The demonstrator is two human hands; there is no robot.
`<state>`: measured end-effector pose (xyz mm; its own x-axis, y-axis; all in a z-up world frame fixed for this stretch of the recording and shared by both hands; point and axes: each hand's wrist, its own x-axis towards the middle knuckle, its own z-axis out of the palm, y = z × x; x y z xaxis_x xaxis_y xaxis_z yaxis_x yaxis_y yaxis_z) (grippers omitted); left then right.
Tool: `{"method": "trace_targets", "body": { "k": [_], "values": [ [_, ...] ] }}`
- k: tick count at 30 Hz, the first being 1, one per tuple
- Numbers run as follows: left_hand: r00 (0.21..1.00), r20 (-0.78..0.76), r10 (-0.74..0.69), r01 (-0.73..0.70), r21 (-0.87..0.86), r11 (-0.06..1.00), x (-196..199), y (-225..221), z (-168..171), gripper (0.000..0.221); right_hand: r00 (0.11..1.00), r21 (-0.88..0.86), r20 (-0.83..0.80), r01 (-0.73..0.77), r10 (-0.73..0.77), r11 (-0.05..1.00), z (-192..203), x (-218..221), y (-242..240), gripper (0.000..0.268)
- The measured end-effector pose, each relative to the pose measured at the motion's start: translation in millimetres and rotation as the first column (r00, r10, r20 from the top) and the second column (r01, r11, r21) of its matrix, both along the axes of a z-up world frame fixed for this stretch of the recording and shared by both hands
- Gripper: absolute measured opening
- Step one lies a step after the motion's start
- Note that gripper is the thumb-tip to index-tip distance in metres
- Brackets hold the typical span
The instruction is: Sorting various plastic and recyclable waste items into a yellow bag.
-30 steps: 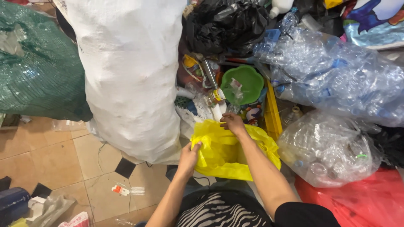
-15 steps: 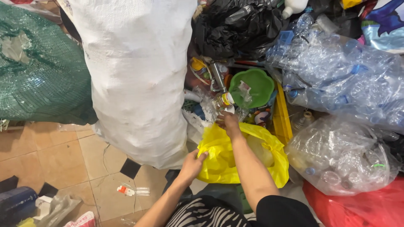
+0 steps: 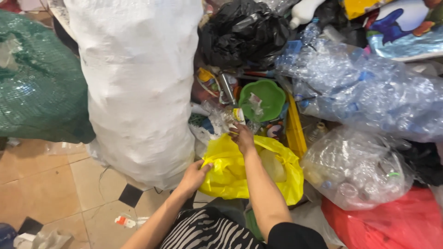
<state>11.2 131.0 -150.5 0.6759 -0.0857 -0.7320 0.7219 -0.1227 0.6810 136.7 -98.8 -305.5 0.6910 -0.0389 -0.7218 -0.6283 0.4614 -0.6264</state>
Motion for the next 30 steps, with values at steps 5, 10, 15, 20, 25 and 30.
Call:
{"method": "trace_targets", "body": {
  "k": [5,10,15,20,25,30],
  "values": [
    [0.996,-0.059,0.062,-0.068,-0.099,0.993,-2,-20,3,0.045,0.997,0.027,0.002,0.072,-0.073,0.997,48,-43,-33,0.038],
    [0.995,-0.038,0.094,-0.098,-0.144,0.985,7,-31,-34,0.045,0.982,0.087,0.007,0.185,-0.186,0.979,59,-89,-79,0.037],
    [0.983,-0.010,0.185,-0.181,-0.279,0.943,18,-44,-27,0.046,0.963,0.127,0.102,0.234,-0.248,0.964,84,-141,-119,0.027],
    [0.969,-0.003,0.246,-0.235,-0.308,0.922,25,-52,-47,0.047,0.959,0.019,0.078,0.271,-0.272,0.962,109,-170,-132,0.022],
    [0.952,0.023,0.304,-0.283,-0.307,0.909,34,-55,-40,0.046,0.937,-0.078,0.121,0.339,-0.329,0.938,113,-180,-133,0.018],
    [0.949,0.036,0.313,-0.287,-0.309,0.907,31,-60,-44,0.045,0.831,0.086,0.144,0.531,-0.537,0.843,127,-164,-134,0.025]
  ]
}}
